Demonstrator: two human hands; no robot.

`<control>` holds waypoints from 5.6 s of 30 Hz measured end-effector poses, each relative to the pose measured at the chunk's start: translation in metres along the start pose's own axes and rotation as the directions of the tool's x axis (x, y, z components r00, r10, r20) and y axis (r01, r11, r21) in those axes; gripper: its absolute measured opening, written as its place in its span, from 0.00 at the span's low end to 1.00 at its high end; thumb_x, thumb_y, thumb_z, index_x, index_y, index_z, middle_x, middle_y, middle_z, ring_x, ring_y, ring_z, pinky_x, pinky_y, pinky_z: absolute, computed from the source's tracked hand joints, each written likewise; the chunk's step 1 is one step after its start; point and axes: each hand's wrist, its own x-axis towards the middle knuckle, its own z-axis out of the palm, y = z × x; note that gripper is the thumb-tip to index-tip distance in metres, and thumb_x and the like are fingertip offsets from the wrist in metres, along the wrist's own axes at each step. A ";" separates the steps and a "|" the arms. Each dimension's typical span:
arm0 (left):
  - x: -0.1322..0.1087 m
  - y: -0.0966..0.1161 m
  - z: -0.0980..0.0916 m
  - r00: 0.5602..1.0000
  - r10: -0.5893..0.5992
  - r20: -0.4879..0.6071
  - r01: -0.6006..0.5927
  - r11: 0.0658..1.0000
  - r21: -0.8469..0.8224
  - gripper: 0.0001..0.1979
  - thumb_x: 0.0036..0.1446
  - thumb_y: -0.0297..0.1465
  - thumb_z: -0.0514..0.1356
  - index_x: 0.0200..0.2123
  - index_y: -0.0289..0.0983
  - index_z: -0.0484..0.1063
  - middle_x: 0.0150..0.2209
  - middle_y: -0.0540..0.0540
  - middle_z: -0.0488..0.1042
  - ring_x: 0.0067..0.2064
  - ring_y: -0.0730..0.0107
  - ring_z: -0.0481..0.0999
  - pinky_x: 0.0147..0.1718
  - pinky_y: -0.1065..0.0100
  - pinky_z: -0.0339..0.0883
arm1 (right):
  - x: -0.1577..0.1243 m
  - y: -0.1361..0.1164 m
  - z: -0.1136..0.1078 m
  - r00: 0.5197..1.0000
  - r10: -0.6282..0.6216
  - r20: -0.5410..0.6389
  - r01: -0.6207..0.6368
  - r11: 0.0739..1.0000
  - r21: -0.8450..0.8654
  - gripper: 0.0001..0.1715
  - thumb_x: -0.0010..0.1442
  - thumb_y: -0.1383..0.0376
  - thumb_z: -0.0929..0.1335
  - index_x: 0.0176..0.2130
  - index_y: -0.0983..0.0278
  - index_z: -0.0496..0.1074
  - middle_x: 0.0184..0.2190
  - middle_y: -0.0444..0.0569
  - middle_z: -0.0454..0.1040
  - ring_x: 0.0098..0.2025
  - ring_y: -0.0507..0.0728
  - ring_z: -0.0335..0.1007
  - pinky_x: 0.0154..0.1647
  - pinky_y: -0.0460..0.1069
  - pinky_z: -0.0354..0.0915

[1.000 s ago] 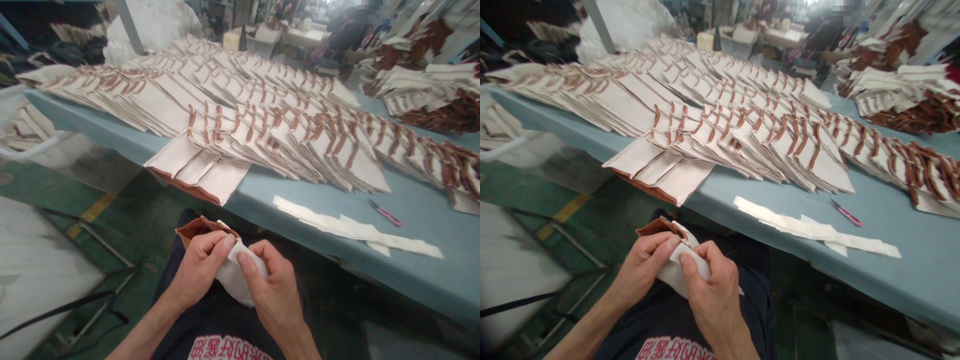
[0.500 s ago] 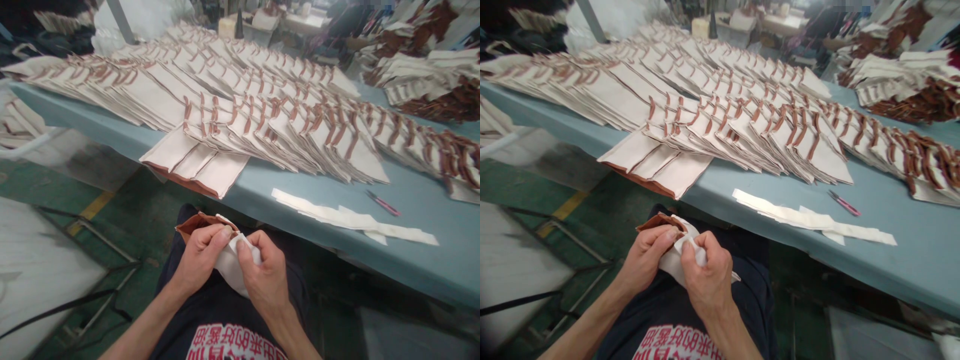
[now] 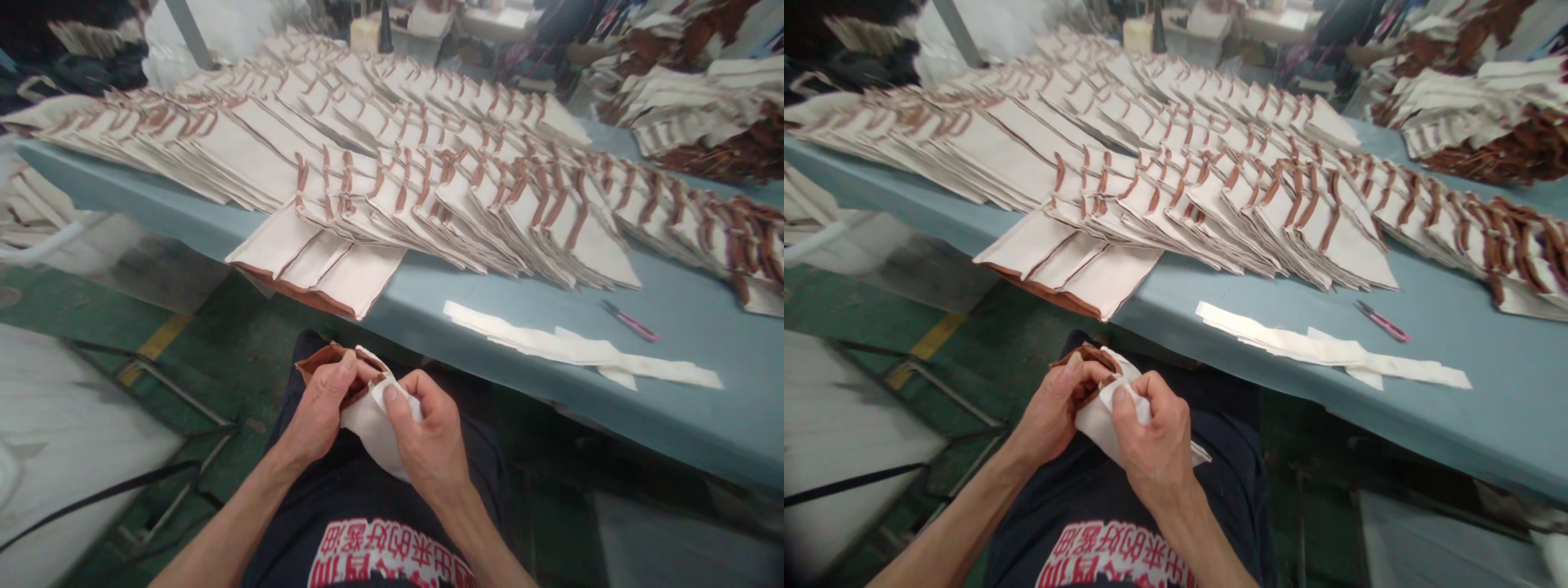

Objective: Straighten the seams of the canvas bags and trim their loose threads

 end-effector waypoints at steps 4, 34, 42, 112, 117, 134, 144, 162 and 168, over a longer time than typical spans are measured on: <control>-0.003 0.003 -0.003 0.998 0.023 0.054 -0.030 0.992 0.125 0.19 0.62 0.46 0.64 0.35 0.34 0.81 0.33 0.44 0.79 0.31 0.66 0.74 0.30 0.70 0.66 | 0.000 0.003 0.002 0.999 -0.021 -0.037 0.019 0.999 -0.032 0.19 0.61 0.52 0.66 0.24 0.59 0.63 0.19 0.39 0.65 0.21 0.52 0.60 0.24 0.47 0.56; -0.023 0.015 0.033 0.933 0.309 -0.183 -0.189 0.856 0.482 0.07 0.54 0.26 0.59 0.28 0.36 0.77 0.26 0.51 0.77 0.29 0.70 0.74 0.31 0.72 0.66 | 0.000 0.022 0.017 0.999 -0.005 0.047 -0.001 0.992 0.125 0.22 0.66 0.52 0.61 0.24 0.59 0.57 0.20 0.39 0.59 0.24 0.52 0.56 0.26 0.47 0.54; -0.016 0.003 0.022 0.982 -0.033 -0.187 0.038 0.999 0.022 0.07 0.52 0.32 0.62 0.27 0.34 0.75 0.24 0.52 0.72 0.24 0.75 0.64 0.23 0.74 0.58 | -0.004 0.018 0.026 0.994 -0.027 -0.107 0.044 0.987 0.154 0.23 0.63 0.52 0.63 0.22 0.57 0.54 0.20 0.37 0.54 0.23 0.50 0.52 0.24 0.47 0.52; -0.012 0.098 0.007 0.929 0.177 0.324 -0.328 0.799 0.504 0.13 0.68 0.34 0.58 0.32 0.36 0.77 0.30 0.49 0.76 0.30 0.71 0.72 0.29 0.74 0.64 | 0.021 -0.036 -0.056 0.821 -0.549 0.155 0.520 0.832 0.191 0.24 0.61 0.59 0.74 0.55 0.59 0.71 0.53 0.54 0.77 0.57 0.63 0.72 0.61 0.57 0.65; -0.022 0.121 0.004 0.883 0.241 0.403 -0.455 0.647 0.611 0.12 0.67 0.30 0.59 0.31 0.38 0.78 0.25 0.52 0.76 0.26 0.73 0.72 0.26 0.75 0.61 | 0.045 -0.063 -0.049 0.643 -0.659 0.391 0.673 0.730 0.123 0.22 0.60 0.52 0.75 0.48 0.60 0.73 0.39 0.49 0.80 0.40 0.58 0.76 0.47 0.53 0.70; -0.024 0.095 -0.015 0.639 0.417 0.646 -0.763 0.243 0.598 0.12 0.68 0.23 0.56 0.45 0.39 0.80 0.34 0.43 0.82 0.32 0.66 0.80 0.33 0.72 0.70 | 0.042 -0.063 -0.056 0.626 -0.239 0.742 0.131 0.971 0.202 0.39 0.67 0.32 0.58 0.23 0.59 0.55 0.20 0.38 0.50 0.22 0.49 0.44 0.20 0.46 0.44; -0.019 0.088 -0.019 0.652 0.410 0.637 -0.757 0.316 0.572 0.13 0.68 0.27 0.58 0.48 0.42 0.83 0.37 0.40 0.86 0.36 0.60 0.84 0.37 0.67 0.75 | 0.035 -0.044 -0.057 0.642 -0.201 0.740 0.040 0.973 0.229 0.27 0.70 0.45 0.65 0.29 0.61 0.64 0.23 0.38 0.57 0.23 0.49 0.48 0.20 0.44 0.47; -0.020 0.103 -0.024 0.601 0.264 0.755 -0.790 0.053 0.611 0.19 0.76 0.31 0.50 0.30 0.37 0.68 0.25 0.52 0.69 0.25 0.72 0.66 0.27 0.66 0.54 | 0.030 -0.051 -0.077 0.442 -0.546 0.711 0.837 0.537 -0.107 0.12 0.73 0.73 0.61 0.44 0.64 0.73 0.37 0.48 0.81 0.38 0.56 0.76 0.39 0.50 0.63; -0.009 0.125 -0.023 0.754 0.086 0.651 -0.603 0.485 0.634 0.15 0.73 0.39 0.57 0.34 0.37 0.71 0.28 0.55 0.71 0.28 0.76 0.68 0.28 0.74 0.56 | 0.031 -0.059 -0.076 0.443 -0.565 0.697 0.858 0.492 -0.147 0.12 0.73 0.73 0.62 0.40 0.64 0.73 0.32 0.47 0.79 0.34 0.56 0.72 0.36 0.50 0.61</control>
